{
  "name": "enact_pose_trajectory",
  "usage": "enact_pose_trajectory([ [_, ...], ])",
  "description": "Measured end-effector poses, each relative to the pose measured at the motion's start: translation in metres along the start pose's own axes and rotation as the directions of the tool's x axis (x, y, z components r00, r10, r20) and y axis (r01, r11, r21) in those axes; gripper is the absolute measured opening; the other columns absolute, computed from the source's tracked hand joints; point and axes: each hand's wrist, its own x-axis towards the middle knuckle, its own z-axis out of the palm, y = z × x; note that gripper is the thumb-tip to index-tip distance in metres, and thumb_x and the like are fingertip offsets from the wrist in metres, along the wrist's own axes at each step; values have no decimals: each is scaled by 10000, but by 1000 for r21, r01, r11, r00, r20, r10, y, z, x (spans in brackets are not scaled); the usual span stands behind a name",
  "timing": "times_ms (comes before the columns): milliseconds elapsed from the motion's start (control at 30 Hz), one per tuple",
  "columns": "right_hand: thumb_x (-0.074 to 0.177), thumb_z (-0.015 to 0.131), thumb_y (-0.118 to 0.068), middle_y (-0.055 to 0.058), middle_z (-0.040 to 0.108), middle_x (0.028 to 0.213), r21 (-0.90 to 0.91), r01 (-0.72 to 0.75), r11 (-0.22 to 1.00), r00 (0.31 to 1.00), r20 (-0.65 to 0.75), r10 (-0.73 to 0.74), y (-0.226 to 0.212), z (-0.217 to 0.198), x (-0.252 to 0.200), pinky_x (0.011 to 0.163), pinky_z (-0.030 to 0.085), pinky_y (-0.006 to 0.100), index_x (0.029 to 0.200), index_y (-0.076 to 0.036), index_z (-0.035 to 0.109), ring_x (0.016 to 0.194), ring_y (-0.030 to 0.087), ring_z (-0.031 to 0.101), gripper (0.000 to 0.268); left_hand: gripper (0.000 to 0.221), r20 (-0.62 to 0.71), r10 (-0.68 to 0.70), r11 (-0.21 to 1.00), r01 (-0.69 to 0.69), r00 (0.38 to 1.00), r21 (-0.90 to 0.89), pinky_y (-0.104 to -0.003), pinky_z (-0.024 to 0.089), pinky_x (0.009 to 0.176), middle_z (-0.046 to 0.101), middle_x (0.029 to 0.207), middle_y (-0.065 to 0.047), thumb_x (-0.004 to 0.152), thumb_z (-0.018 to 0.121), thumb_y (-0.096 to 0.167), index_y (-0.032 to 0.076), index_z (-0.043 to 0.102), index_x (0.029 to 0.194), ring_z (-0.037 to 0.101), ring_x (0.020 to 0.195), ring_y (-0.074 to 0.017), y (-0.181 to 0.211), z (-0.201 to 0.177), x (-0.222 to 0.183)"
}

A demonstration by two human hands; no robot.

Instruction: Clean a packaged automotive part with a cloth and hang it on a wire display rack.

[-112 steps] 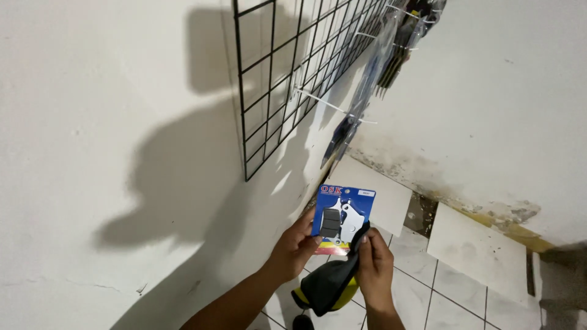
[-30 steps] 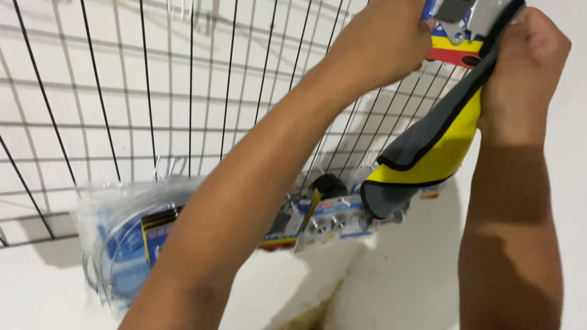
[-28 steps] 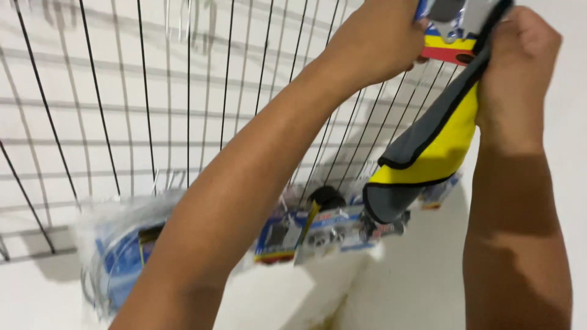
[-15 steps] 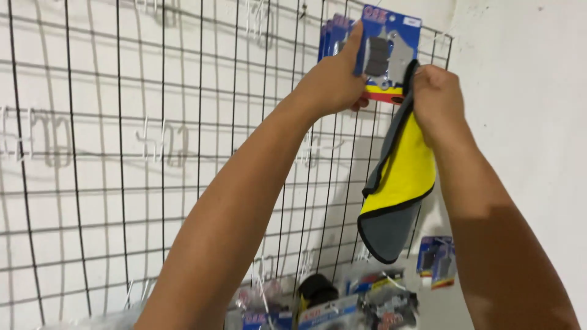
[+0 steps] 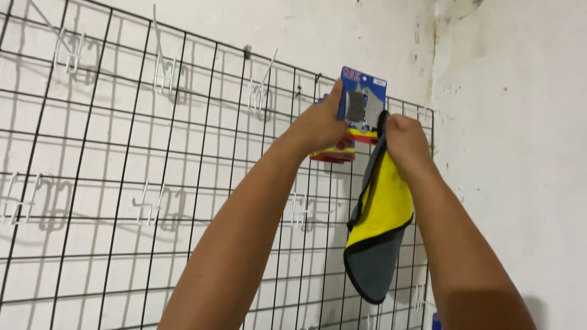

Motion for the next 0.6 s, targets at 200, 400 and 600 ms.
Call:
enact_pose_trajectory([
  [200,1029,479,-304,135,746,938,20,1,1000,1000,-15,-1,12,6,10,800,493,448,987,-159,790,1002,373,688,346,763,9,13,998,-12,1000,-54,-331,639,627,759,1030,-189,946,436,5,129,85,1612,791,755,-231,1,1,2],
  [400,1028,486,-277,164,729,892,56,28,998,999,-25,-27,36,17,26,790,480,444,977,-125,792,980,384,684,345,788,-2,81,963,-77,997,260,-571,500,995,698,1185,-292,942,513,274,101,162,1625,645,1194,-476,-8,9,3],
  [600,1024,491,-287,121,725,860,41,33,999,999,-25,-32,38,15,28,771,477,411,953,-163,791,944,329,688,333,785,-23,75,965,-67,997,252,-554,506,995,694,1204,-285,942,502,266,104,162,1631,645,1200,-469,-9,12,8],
])
